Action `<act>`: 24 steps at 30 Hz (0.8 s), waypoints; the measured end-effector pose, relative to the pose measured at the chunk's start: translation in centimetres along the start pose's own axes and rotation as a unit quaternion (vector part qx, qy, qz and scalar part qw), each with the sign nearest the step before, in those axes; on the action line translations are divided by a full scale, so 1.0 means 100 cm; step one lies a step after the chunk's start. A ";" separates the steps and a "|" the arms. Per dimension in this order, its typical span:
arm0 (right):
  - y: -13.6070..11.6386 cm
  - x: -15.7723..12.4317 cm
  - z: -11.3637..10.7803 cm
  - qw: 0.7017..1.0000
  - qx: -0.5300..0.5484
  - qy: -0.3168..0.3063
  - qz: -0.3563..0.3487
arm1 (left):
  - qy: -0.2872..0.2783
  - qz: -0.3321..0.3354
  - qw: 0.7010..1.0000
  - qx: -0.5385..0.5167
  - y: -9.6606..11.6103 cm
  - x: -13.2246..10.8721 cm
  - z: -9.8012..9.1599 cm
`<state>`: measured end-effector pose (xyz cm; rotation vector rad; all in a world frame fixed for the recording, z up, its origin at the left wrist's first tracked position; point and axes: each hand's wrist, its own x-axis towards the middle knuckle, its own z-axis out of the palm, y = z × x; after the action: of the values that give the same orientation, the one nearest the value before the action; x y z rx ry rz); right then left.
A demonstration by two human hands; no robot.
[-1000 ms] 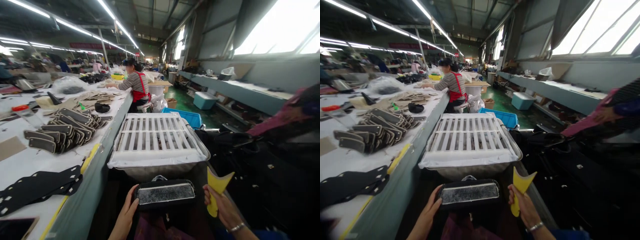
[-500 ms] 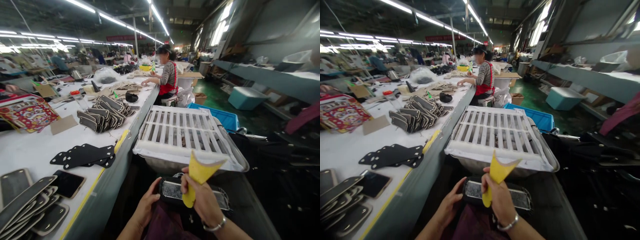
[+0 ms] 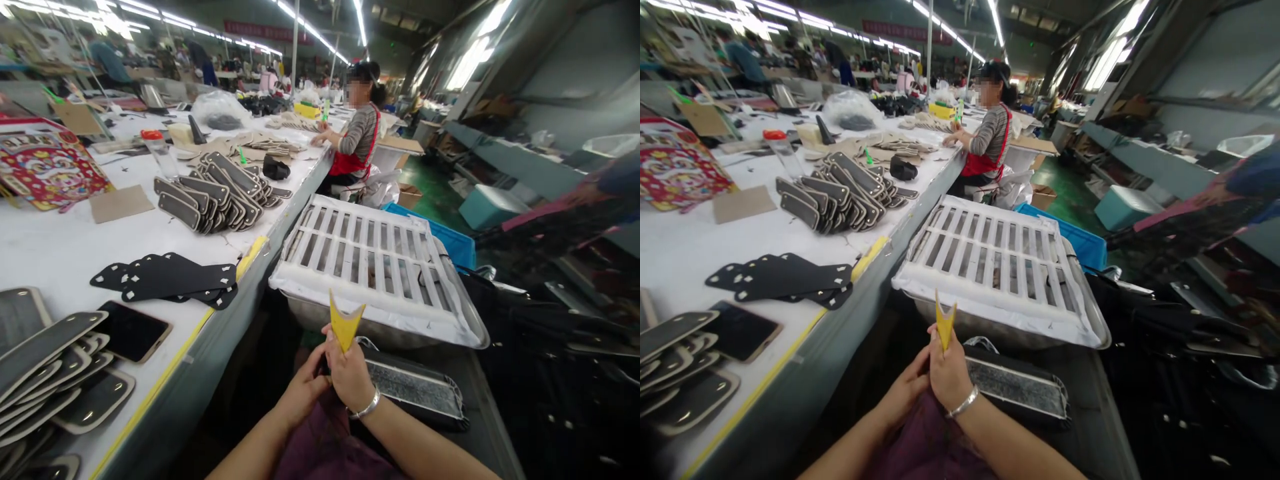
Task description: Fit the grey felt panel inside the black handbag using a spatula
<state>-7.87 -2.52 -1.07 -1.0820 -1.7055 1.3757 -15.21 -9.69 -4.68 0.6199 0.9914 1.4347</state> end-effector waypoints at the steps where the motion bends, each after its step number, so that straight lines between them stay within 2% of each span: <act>1: -0.002 -0.002 0.001 0.997 -0.062 -0.024 -0.028 | 0.007 0.002 1.000 0.011 0.001 0.000 0.002; 4: -0.008 -0.006 0.005 0.977 -0.172 -0.103 -0.078 | 0.043 -0.007 0.998 0.048 0.006 -0.001 0.008; 6: -0.010 -0.005 0.008 0.978 -0.152 -0.122 -0.068 | 0.059 -0.017 0.996 0.057 0.006 -0.003 0.008; 8: -0.009 0.000 0.008 0.994 -0.044 -0.099 -0.013 | 0.054 -0.027 0.997 0.039 0.001 -0.004 0.004; 11: -0.006 0.011 0.001 0.992 0.106 -0.028 0.055 | 0.023 -0.039 0.999 -0.004 -0.010 -0.001 -0.007; 15: -0.002 0.018 -0.007 0.971 0.223 0.068 0.046 | 0.022 -0.020 0.999 -0.013 -0.016 0.001 -0.011; 20: 0.003 0.016 0.000 0.963 0.250 0.081 0.050 | 0.046 -0.012 0.995 0.085 -0.006 -0.002 0.000; 24: 0.007 0.013 0.002 0.965 0.240 0.091 0.045 | 0.088 0.005 0.988 0.130 -0.008 0.000 0.005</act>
<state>-8.48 -1.40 -1.77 -0.9759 -1.1194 1.5862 -14.34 -9.68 -5.07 0.6951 1.3311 1.3978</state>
